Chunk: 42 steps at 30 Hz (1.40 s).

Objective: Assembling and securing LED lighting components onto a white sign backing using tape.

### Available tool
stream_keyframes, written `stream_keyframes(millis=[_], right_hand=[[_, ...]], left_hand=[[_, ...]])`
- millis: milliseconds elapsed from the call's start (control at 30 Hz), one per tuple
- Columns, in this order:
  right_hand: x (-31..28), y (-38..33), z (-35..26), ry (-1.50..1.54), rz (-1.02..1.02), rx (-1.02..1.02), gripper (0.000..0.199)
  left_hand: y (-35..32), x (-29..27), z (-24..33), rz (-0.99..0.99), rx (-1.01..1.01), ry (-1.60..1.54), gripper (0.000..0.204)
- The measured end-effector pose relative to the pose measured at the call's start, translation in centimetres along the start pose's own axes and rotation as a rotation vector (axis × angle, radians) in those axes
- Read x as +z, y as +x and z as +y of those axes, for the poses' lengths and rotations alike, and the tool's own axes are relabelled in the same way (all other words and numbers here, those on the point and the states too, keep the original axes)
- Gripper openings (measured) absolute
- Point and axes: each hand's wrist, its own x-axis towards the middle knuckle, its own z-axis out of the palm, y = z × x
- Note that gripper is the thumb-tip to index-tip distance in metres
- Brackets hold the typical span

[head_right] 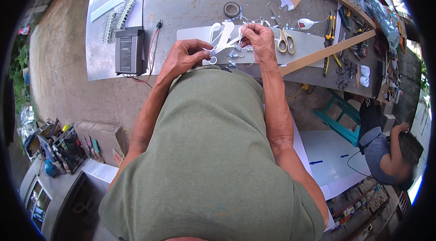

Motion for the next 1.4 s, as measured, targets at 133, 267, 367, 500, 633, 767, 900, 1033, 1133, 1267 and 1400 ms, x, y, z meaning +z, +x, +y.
stream_keyframes(millis=[133, 267, 367, 500, 633, 767, 900, 1033, 1133, 1267, 1400], right_hand=[[-0.1, 0.1, 0.3, 0.003, -0.022, 0.005, 0.014], [0.0, 0.1, 0.3, -0.003, -0.009, -0.006, 0.014], [-0.1, 0.1, 0.5, 0.000, 0.005, -0.009, 0.014], [-0.4, 0.4, 0.7, 0.011, 0.024, -0.016, 0.014], [-0.2, 0.4, 0.9, 0.016, 0.027, -0.014, 0.014], [-0.3, 0.6, 1.1, 0.021, 0.014, 0.000, 0.013], [-0.4, 0.7, 1.2, 0.008, 0.017, 0.014, 0.013], [-0.5, 0.8, 1.5, 0.010, 0.018, 0.020, 0.013], [-0.6, 0.9, 1.7, 0.011, 0.007, 0.026, 0.013], [-0.4, 0.9, 1.5, -0.020, 0.002, 0.044, 0.016], [0.0, 0.9, 1.4, 0.001, 0.016, 0.028, 0.014]], left_hand=[[-0.1, -0.1, 0.2, 0.018, -0.008, -0.012, 0.026], [-0.4, -0.2, 0.2, 0.000, -0.017, -0.010, 0.025], [-0.5, -0.2, -0.6, 0.029, -0.046, -0.012, 0.019], [-0.8, -0.4, -0.7, 0.031, -0.081, -0.029, 0.019], [-0.8, -0.5, -0.8, 0.053, -0.109, -0.009, 0.018], [-0.8, -0.7, -1.0, 0.034, -0.133, -0.071, 0.018], [-0.4, -1.2, -2.5, 0.031, -0.131, -0.178, 0.020], [-0.3, -1.5, -2.9, 0.018, -0.126, -0.264, 0.021], [-0.2, -1.8, -3.4, 0.004, -0.126, -0.296, 0.023], [0.0, -1.9, -3.6, -0.017, -0.089, -0.293, 0.024], [0.0, -1.9, -3.4, -0.022, -0.088, -0.244, 0.025]])
